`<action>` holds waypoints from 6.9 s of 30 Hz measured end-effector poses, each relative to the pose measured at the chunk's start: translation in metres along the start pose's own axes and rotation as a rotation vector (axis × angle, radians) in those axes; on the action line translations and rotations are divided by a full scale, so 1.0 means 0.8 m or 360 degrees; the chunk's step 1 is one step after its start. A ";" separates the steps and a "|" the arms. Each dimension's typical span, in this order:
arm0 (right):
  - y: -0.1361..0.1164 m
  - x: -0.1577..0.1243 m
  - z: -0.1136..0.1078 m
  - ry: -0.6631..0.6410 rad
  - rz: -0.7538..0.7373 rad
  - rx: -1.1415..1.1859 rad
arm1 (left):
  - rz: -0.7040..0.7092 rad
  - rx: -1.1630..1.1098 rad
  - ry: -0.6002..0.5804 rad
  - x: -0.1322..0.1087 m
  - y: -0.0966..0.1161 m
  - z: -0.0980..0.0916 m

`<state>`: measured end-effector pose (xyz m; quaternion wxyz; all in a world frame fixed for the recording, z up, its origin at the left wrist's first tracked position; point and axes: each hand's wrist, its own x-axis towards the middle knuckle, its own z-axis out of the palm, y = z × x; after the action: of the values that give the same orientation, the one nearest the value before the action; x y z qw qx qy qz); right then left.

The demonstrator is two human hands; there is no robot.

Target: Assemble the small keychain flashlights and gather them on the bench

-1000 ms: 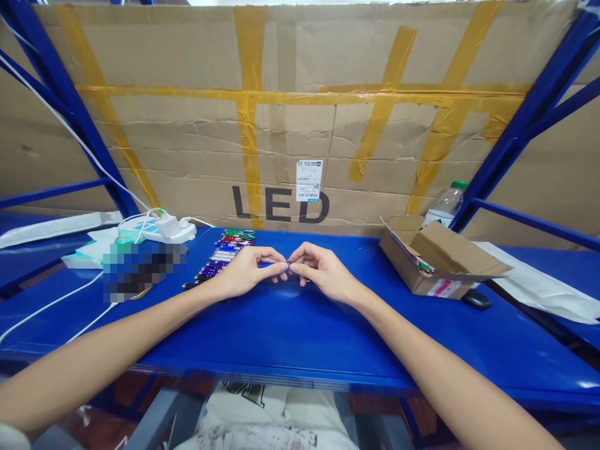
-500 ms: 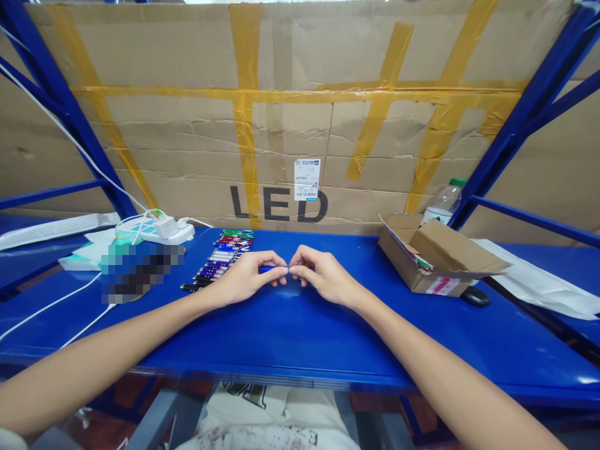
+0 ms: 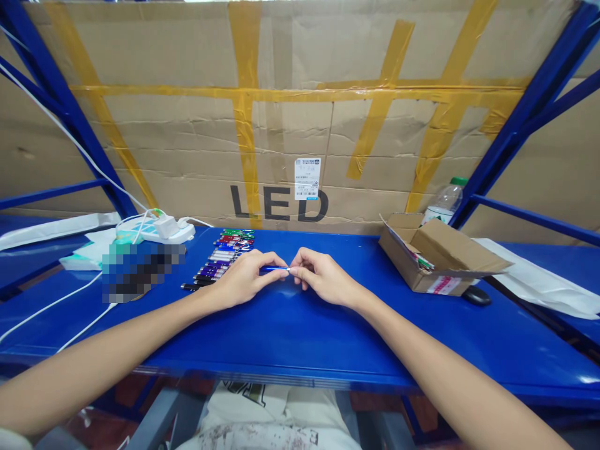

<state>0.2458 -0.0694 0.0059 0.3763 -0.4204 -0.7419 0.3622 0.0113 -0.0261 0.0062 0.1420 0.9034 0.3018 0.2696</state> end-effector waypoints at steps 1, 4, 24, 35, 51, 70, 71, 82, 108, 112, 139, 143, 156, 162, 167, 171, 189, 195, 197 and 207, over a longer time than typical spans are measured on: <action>-0.001 0.000 0.000 -0.0006 0.0016 0.0018 | 0.0020 0.0013 0.0006 -0.001 -0.001 0.001; -0.002 0.000 0.000 -0.0033 0.0063 0.0076 | 0.0111 0.0035 0.0040 -0.001 -0.004 0.001; -0.005 0.000 0.000 -0.0187 0.0261 0.0579 | 0.0504 0.0132 0.0141 -0.003 -0.001 -0.005; -0.002 0.007 -0.004 -0.0109 0.0214 0.0523 | 0.0467 0.0123 0.0195 -0.002 0.000 -0.005; -0.003 -0.002 -0.005 0.0182 -0.0265 -0.0330 | 0.0106 -0.0249 0.0116 0.004 0.003 -0.007; -0.003 -0.002 -0.001 0.0057 -0.0057 0.0086 | 0.0415 0.0101 0.0150 -0.006 -0.010 0.000; -0.003 -0.001 0.000 0.0044 -0.0045 0.0122 | 0.0435 0.0116 0.0159 -0.006 -0.011 0.001; -0.010 -0.001 -0.001 -0.0154 0.0132 0.0402 | 0.0620 0.0202 0.0162 -0.006 -0.004 -0.003; 0.007 -0.006 -0.002 0.0142 -0.0562 -0.0820 | 0.0063 -0.0399 0.0127 0.006 0.000 -0.004; 0.003 -0.005 0.002 0.0131 -0.0459 -0.0700 | 0.0152 -0.0316 0.0118 0.005 -0.002 -0.005; -0.008 0.002 0.005 -0.0045 0.0038 0.0282 | 0.0457 0.0135 0.0186 -0.003 -0.012 -0.004; -0.008 0.002 0.000 -0.0042 0.0015 0.0078 | 0.0412 0.0139 0.0180 -0.002 -0.011 -0.003; 0.023 -0.001 -0.020 -0.0237 -0.0179 -0.1112 | 0.0281 0.0234 0.0225 0.005 -0.006 -0.007; 0.025 -0.002 -0.017 -0.0130 -0.0151 -0.1062 | 0.0328 0.0267 0.0178 0.005 -0.010 -0.005; 0.022 0.001 -0.016 -0.0058 -0.0063 -0.0760 | 0.0356 0.0272 0.0150 0.005 -0.014 -0.004; 0.015 0.003 -0.012 -0.0036 -0.0018 -0.0568 | 0.0363 0.0288 0.0135 0.005 -0.016 -0.004; 0.011 0.003 -0.011 -0.0075 0.0086 -0.0157 | 0.0179 -0.0017 0.0040 0.005 -0.023 0.002; 0.018 0.008 -0.013 0.0012 0.0114 -0.0046 | 0.0187 -0.0055 0.0044 0.005 -0.019 0.001; 0.018 0.008 -0.014 0.0021 0.0121 -0.0056 | 0.0216 -0.0033 0.0036 0.005 -0.016 -0.001; 0.012 0.007 -0.012 0.0192 -0.0094 -0.0206 | 0.0371 0.0053 0.0061 0.003 -0.015 -0.001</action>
<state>0.2553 -0.0584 0.0036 0.4028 -0.4428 -0.7518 0.2764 0.0064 -0.0150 0.0029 0.0888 0.9292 0.2018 0.2965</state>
